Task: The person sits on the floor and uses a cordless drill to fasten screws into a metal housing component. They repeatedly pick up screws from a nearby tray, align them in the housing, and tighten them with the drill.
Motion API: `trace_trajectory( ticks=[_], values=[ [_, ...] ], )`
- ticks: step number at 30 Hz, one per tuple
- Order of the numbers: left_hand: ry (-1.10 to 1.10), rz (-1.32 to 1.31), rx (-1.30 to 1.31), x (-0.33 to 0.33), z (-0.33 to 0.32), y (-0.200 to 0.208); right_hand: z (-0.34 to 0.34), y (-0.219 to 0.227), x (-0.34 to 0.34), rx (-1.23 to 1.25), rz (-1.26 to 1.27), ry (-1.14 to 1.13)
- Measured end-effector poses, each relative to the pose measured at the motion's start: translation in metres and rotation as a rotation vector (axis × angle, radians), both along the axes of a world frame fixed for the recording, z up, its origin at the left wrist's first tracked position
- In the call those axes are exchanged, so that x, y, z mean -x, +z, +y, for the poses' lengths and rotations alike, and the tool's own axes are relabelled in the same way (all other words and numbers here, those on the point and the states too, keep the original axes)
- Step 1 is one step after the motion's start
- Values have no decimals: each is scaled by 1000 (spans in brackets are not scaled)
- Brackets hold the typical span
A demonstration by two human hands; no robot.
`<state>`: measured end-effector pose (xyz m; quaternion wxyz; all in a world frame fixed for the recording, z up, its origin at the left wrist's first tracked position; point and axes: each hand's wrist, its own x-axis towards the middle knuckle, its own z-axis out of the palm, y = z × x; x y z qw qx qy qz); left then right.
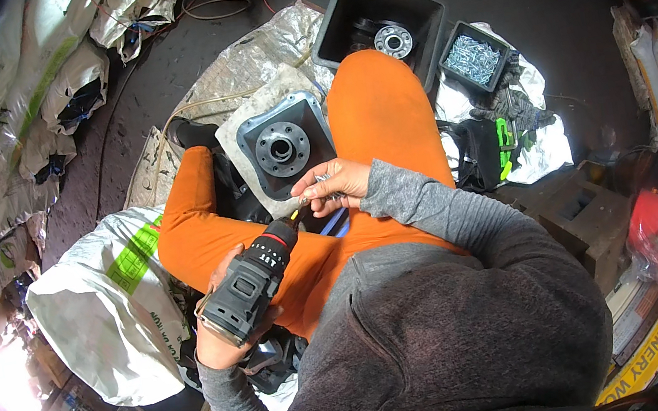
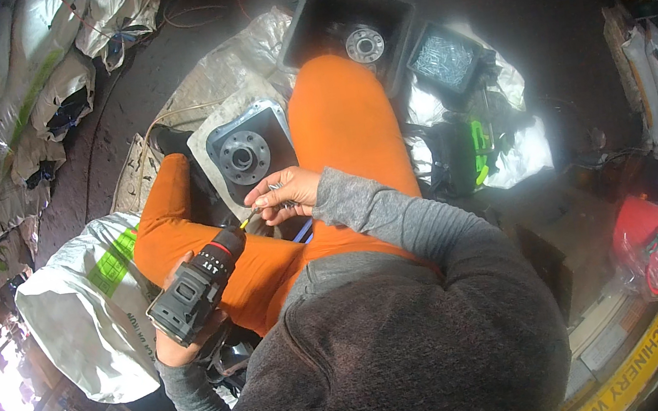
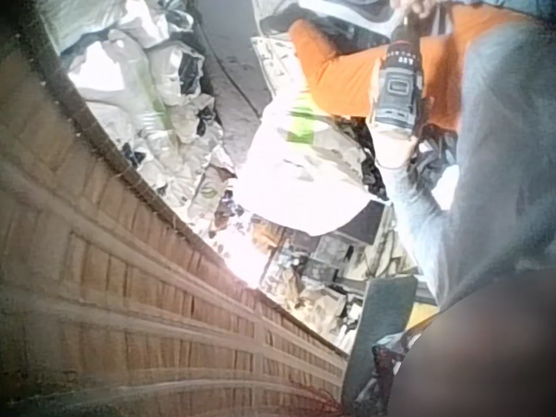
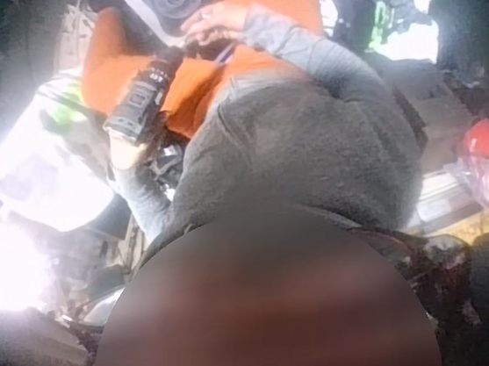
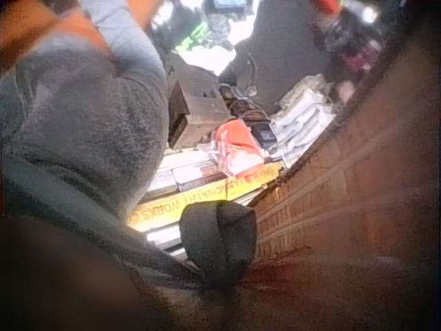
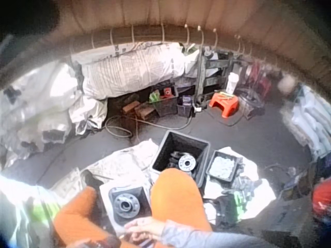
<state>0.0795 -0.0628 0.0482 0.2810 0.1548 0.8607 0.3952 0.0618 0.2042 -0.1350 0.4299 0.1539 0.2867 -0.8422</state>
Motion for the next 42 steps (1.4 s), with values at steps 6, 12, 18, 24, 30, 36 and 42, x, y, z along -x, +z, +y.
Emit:
trace_trajectory(
  ticks=[6,12,18,24,30,36,42],
  values=[
    [58,5,-7,11,-1,-5,-6,4,-3,-48,-88,-189],
    [280,-178,-22,50,10,-4,-33,-13,-13,-274,-345,-494],
    [211,-112,158,88,20,-23,-54,-42,-2,-559,-314,-569],
    [-15,173,17,112,28,-51,-64,-65,25,-654,-258,-595],
    [137,-116,85,119,29,-51,-60,-66,28,-605,-173,-647],
    [181,-270,343,132,41,-21,-61,-56,32,-760,88,-725],
    [131,-261,264,138,46,-30,-58,-52,35,-719,15,-734]
  ],
)
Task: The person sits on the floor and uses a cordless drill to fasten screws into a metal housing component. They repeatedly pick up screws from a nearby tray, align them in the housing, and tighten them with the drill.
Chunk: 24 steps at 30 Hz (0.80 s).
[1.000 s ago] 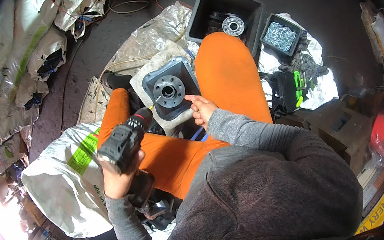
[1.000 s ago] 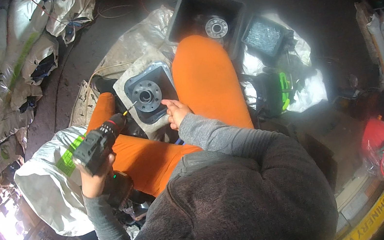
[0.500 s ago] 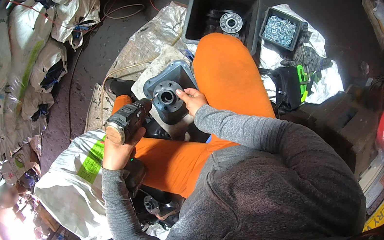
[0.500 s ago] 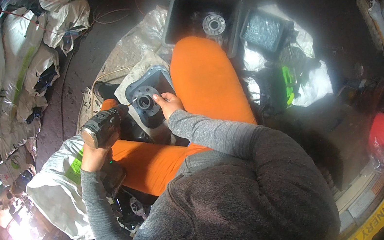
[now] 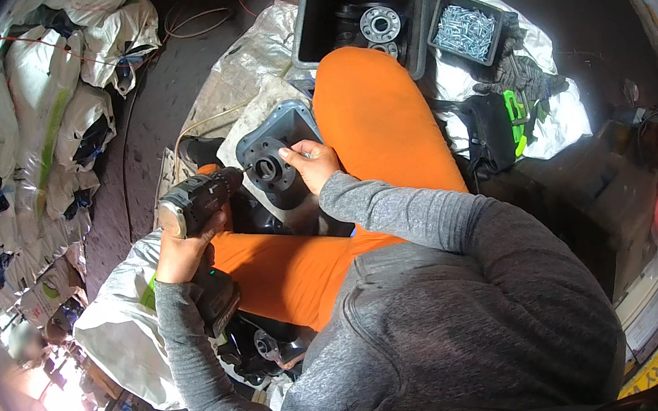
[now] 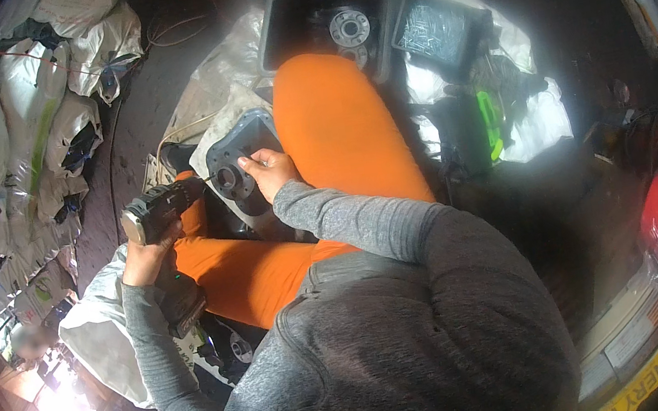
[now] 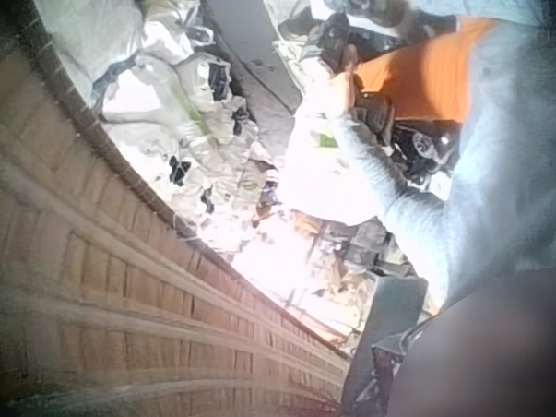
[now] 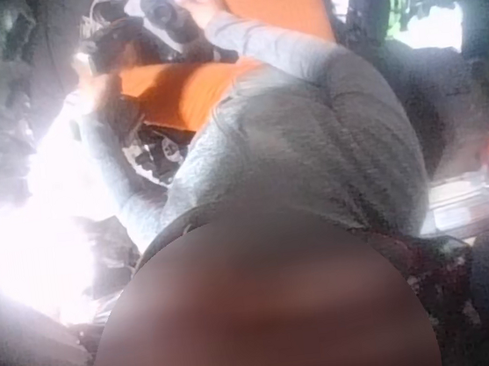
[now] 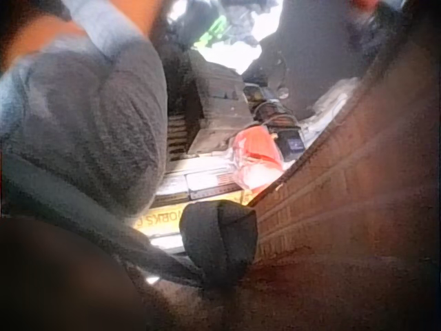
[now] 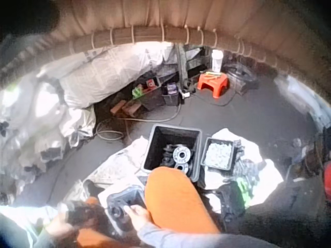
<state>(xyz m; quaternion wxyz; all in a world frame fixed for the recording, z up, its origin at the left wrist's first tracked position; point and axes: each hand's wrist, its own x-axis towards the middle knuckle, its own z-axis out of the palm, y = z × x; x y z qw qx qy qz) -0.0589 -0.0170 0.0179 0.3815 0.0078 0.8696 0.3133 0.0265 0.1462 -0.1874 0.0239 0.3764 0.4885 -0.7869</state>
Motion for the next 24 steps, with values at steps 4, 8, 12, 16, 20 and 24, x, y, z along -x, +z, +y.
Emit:
trace_trajectory(
  ticks=[4,8,12,16,20,24],
  values=[
    [34,-7,-14,1,-3,-9,-3,-8,1,11,-12,-1],
    [4,33,29,2,3,-6,-6,-16,1,-8,-37,3],
    [-11,14,105,2,15,-3,-7,-16,1,-111,-114,14],
    [-21,40,73,2,22,-7,1,-14,-4,-251,-163,76],
    [-43,-1,29,5,23,-14,10,-16,-1,-200,-106,65],
    [-213,109,-13,9,23,-20,9,-19,-2,-147,-105,50]
  ],
)
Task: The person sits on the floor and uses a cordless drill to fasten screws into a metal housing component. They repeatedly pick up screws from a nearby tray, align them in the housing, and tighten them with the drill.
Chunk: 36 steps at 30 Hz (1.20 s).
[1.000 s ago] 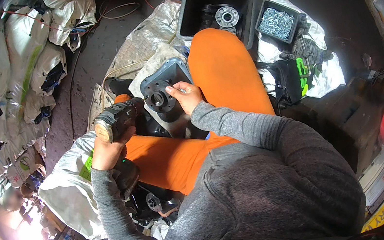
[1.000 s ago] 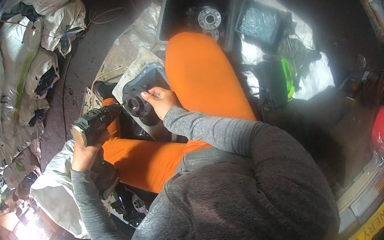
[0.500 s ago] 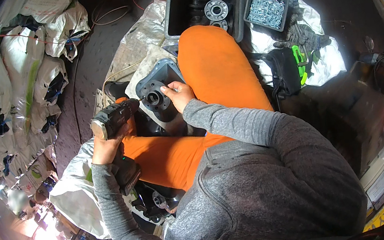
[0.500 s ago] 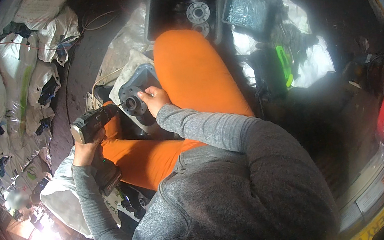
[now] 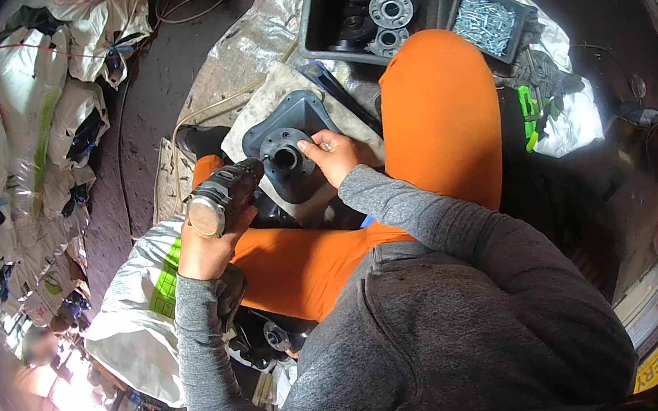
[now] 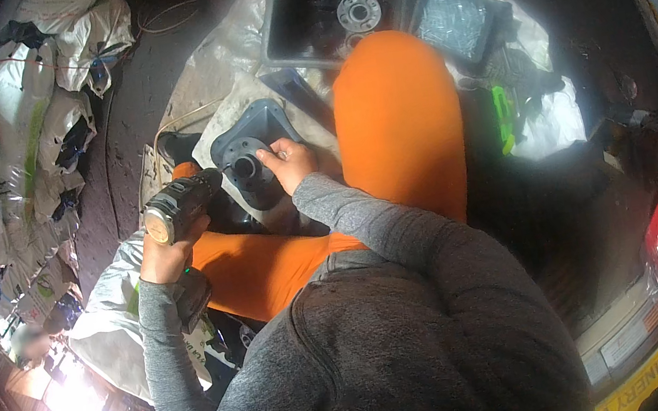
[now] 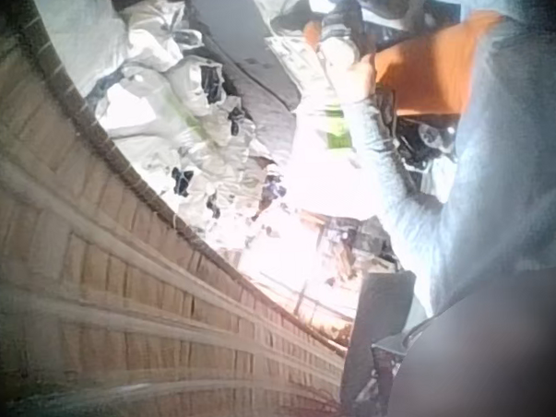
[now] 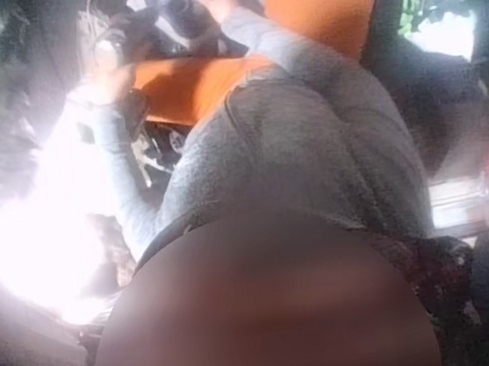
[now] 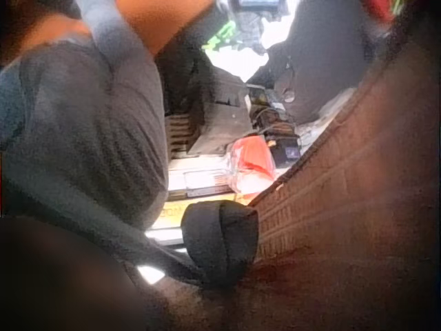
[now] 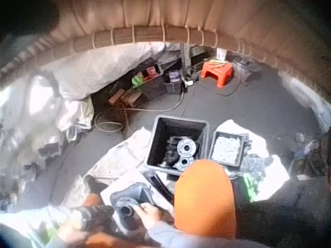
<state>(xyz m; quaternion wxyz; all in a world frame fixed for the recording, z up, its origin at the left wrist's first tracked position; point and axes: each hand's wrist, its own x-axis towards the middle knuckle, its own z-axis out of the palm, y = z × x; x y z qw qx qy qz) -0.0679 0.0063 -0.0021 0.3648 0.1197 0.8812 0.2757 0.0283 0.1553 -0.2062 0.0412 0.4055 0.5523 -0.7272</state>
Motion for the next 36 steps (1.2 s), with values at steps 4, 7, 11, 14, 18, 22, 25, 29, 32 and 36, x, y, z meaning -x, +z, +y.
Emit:
trace_trajectory(
  ticks=[4,7,11,14,18,22,25,29,32,36],
  values=[
    [-39,66,-85,1,-3,-7,-3,-10,-4,1,-22,46],
    [65,-11,-94,1,-6,-14,-7,-15,-11,-52,12,82],
    [84,5,-25,1,-5,-11,-2,-13,-11,-89,50,107],
    [195,-60,16,-6,-3,-3,8,-9,-7,-152,56,215],
    [378,-140,-181,-29,-9,-5,7,-6,-8,-257,57,223],
    [390,-98,-161,-42,-21,-6,2,-6,-5,-321,81,290],
    [215,-8,-10,-33,-19,4,4,-10,-2,-334,73,350],
    [289,-157,-8,-20,-13,34,3,-20,-2,-360,87,349],
    [556,-18,-474,-25,-25,63,-5,-22,-1,-366,126,271],
    [515,150,-551,-51,-41,80,17,-3,-8,148,-52,-54]
  ],
)
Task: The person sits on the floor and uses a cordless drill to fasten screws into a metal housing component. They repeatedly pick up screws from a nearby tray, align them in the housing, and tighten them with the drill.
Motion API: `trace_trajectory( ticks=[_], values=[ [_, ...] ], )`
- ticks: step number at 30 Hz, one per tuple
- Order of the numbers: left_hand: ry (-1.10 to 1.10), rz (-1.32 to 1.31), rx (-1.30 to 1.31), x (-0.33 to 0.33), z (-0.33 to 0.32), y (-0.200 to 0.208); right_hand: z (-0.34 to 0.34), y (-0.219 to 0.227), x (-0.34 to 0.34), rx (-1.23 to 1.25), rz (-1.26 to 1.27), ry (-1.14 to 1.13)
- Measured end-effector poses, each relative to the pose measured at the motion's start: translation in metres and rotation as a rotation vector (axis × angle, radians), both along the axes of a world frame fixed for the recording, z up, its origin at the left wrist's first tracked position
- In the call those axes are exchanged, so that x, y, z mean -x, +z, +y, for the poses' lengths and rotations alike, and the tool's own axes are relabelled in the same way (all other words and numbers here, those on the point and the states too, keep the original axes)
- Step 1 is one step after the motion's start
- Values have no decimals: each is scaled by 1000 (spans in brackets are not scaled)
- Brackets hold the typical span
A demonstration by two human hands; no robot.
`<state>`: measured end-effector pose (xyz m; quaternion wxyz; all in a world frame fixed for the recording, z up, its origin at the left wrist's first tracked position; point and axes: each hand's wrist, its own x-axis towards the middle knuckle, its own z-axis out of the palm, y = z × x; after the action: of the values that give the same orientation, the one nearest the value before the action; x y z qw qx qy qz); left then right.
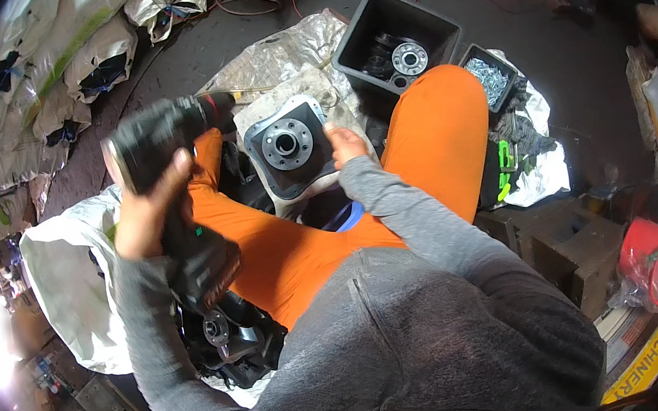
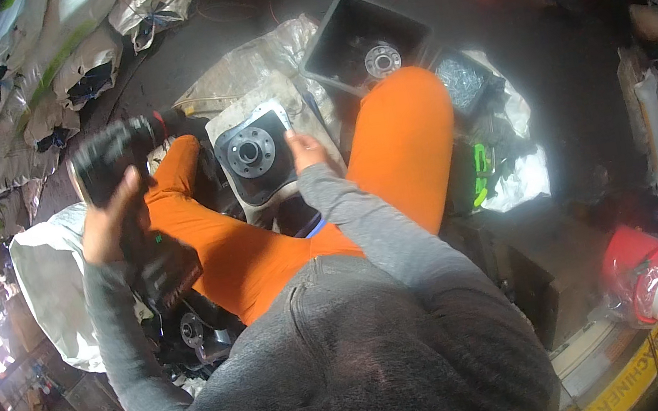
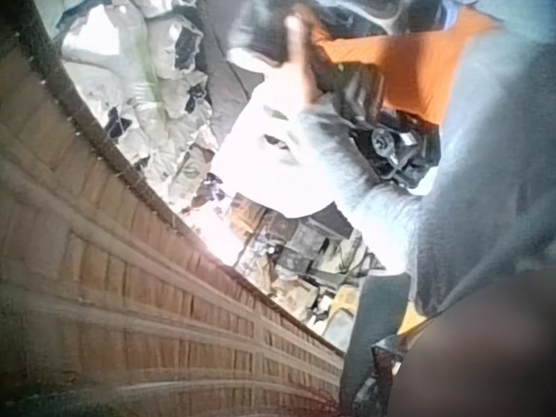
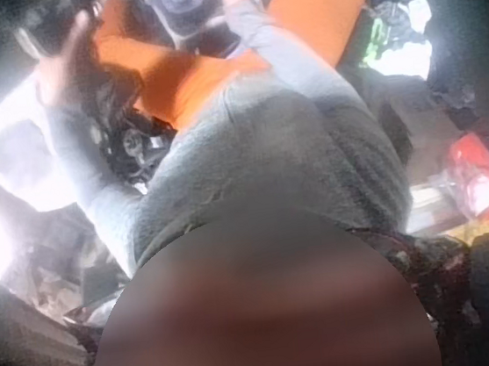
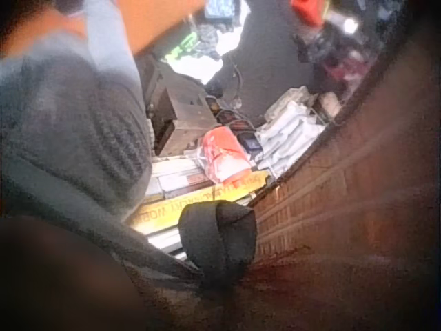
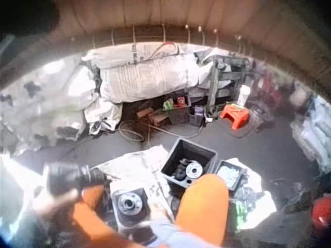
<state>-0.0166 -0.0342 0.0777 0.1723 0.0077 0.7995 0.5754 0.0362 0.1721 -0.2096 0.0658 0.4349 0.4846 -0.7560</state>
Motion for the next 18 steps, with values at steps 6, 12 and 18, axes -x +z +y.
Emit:
trace_trajectory(
  ticks=[6,12,18],
  values=[
    [-147,-141,146,-79,-2,-23,48,40,-38,1052,232,47],
    [-356,-51,250,-105,-6,-44,30,49,-30,1104,376,136],
    [-225,-136,178,-109,6,-42,25,55,-28,1097,310,142]
  ],
)
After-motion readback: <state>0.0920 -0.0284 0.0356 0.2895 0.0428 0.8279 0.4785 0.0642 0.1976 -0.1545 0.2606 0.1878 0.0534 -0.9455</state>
